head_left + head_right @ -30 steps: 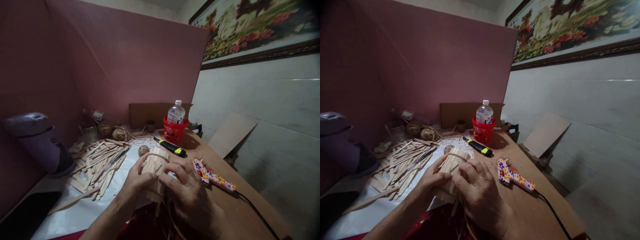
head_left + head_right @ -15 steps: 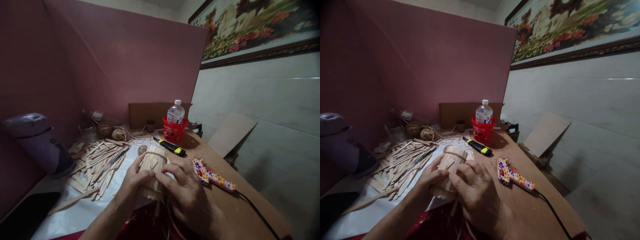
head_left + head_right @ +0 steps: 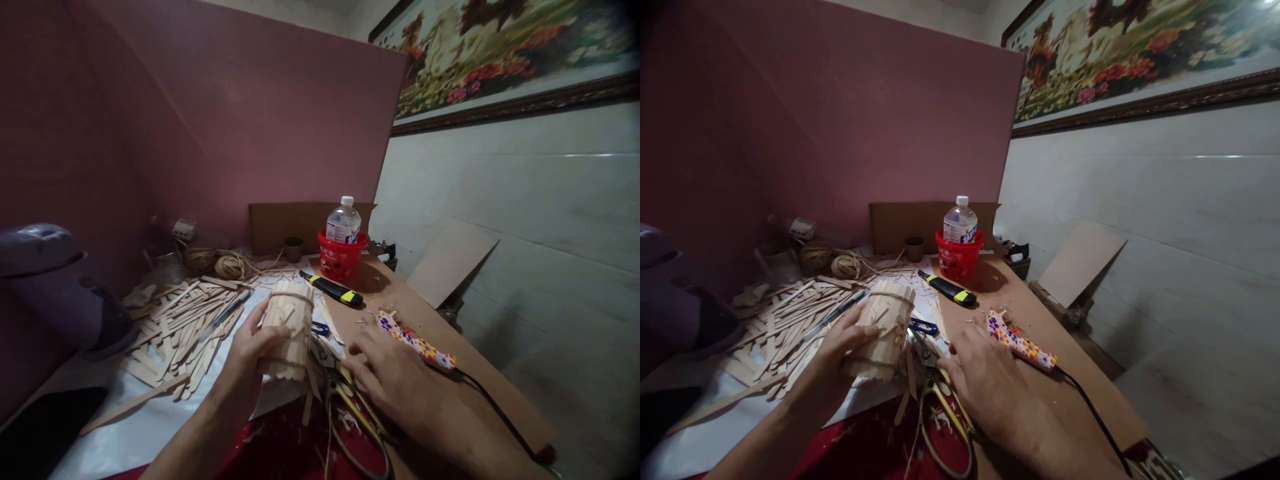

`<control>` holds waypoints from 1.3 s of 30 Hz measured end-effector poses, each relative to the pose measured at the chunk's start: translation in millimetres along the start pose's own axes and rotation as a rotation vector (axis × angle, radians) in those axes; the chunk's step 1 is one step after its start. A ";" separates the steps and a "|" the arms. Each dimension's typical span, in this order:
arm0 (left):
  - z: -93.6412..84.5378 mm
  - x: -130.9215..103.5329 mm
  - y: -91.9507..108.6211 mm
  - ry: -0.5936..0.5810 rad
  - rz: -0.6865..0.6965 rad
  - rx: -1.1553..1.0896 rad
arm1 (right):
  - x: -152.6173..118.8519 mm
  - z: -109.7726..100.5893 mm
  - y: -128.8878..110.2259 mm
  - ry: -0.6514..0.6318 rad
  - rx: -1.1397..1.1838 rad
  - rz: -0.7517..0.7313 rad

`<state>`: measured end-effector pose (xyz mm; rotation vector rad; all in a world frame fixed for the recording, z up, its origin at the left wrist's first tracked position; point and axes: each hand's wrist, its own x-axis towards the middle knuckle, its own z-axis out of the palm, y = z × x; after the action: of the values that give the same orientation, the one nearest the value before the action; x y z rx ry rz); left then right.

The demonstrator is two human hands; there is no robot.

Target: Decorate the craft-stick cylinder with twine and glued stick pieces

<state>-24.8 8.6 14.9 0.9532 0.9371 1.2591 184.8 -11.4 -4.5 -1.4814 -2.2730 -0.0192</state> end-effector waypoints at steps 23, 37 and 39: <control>1.1 -0.5 2.6 0.002 0.020 0.053 | -24.3 -10.7 90.7 -0.259 -0.179 0.223; 1.1 0.0 -5.2 -0.029 -0.010 0.033 | -25.9 -39.7 41.5 0.069 0.834 0.596; 1.7 -0.2 -6.9 -0.077 -0.007 0.015 | -30.1 -47.6 24.3 0.036 1.000 0.643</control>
<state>-21.0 7.8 9.0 1.0028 0.8902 1.2022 232.5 -38.4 22.9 -1.4622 -1.2797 1.0800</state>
